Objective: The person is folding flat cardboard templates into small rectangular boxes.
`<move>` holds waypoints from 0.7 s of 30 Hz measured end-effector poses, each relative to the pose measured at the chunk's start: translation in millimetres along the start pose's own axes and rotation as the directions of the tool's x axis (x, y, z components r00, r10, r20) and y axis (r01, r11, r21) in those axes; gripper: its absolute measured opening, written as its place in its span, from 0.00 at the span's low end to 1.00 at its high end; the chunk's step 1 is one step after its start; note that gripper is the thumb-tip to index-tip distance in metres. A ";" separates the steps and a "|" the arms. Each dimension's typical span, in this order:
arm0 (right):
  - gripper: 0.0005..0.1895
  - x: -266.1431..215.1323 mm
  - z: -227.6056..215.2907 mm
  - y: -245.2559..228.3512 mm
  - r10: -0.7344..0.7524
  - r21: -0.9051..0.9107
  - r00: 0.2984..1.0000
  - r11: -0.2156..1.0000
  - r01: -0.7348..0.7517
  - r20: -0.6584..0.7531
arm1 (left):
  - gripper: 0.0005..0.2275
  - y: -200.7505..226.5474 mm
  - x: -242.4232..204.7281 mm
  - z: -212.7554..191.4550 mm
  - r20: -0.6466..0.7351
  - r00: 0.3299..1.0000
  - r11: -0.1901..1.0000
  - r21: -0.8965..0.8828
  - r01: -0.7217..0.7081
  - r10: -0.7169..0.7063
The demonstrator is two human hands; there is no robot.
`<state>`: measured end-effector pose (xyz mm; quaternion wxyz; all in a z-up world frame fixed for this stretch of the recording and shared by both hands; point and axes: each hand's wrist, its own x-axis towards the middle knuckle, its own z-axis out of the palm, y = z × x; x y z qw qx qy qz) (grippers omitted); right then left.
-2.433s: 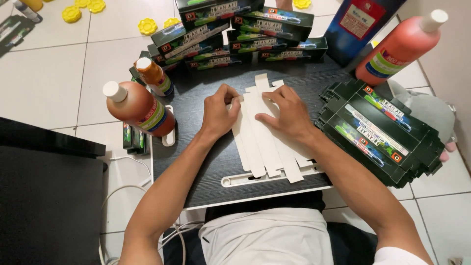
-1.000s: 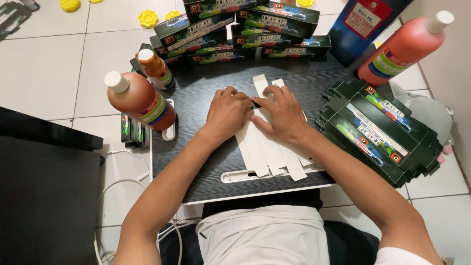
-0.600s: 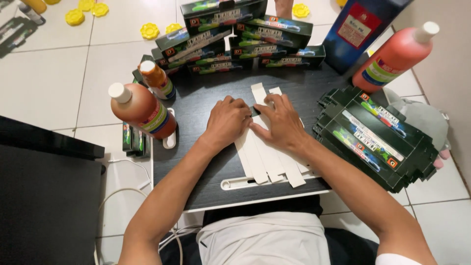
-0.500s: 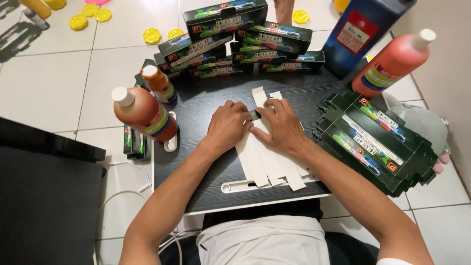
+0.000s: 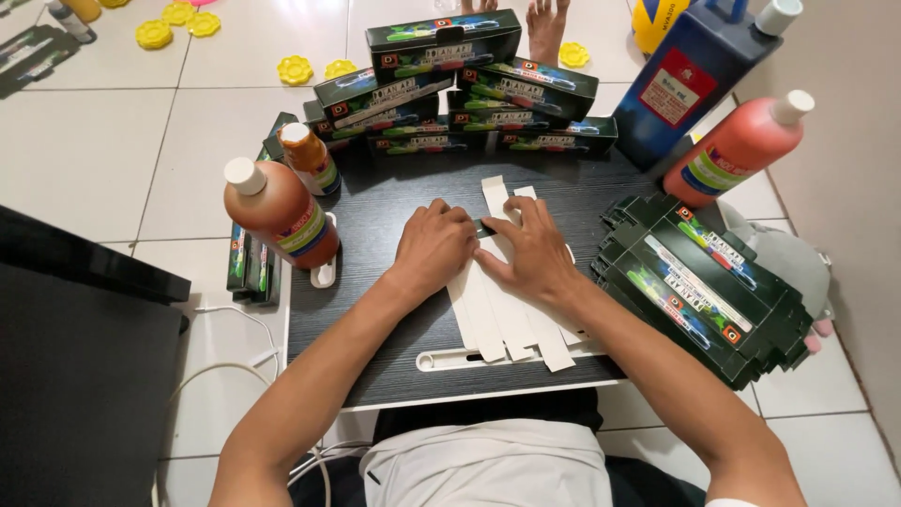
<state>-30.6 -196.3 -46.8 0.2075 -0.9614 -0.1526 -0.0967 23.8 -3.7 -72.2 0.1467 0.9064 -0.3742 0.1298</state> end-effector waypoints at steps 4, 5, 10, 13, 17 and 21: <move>0.25 0.2 3.2 3.3 0.023 0.011 1.000 1.000 -0.022 -0.012 | 0.06 -5.0 1.2 8.4 -0.016 1.000 1.000 -0.020 -0.010 0.010; 0.24 0.2 1.9 2.2 0.013 0.021 1.000 1.000 -0.013 -0.016 | 0.06 -5.2 1.2 7.5 -0.017 1.000 0.999 -0.046 0.001 -0.002; 0.24 0.2 -3.0 0.6 -0.053 0.002 0.998 0.999 0.053 -0.042 | 0.07 -8.2 4.3 0.7 -0.015 1.000 0.996 -0.085 -0.004 0.002; 0.21 0.4 -6.0 -3.7 -0.079 -0.009 0.997 0.997 0.079 -0.023 | 0.08 -7.0 4.4 -5.8 0.007 1.000 0.990 -0.142 0.014 -0.013; 0.21 1.4 -1.7 0.4 -0.064 -0.009 0.998 0.998 0.064 -0.015 | 0.08 -7.6 5.8 -3.5 0.007 1.000 0.992 -0.126 0.008 -0.007; 0.21 4.7 1.9 1.4 -0.012 0.014 1.000 1.000 0.013 -0.013 | 0.08 -8.6 5.9 -2.2 0.026 0.999 0.993 -0.115 0.025 -0.022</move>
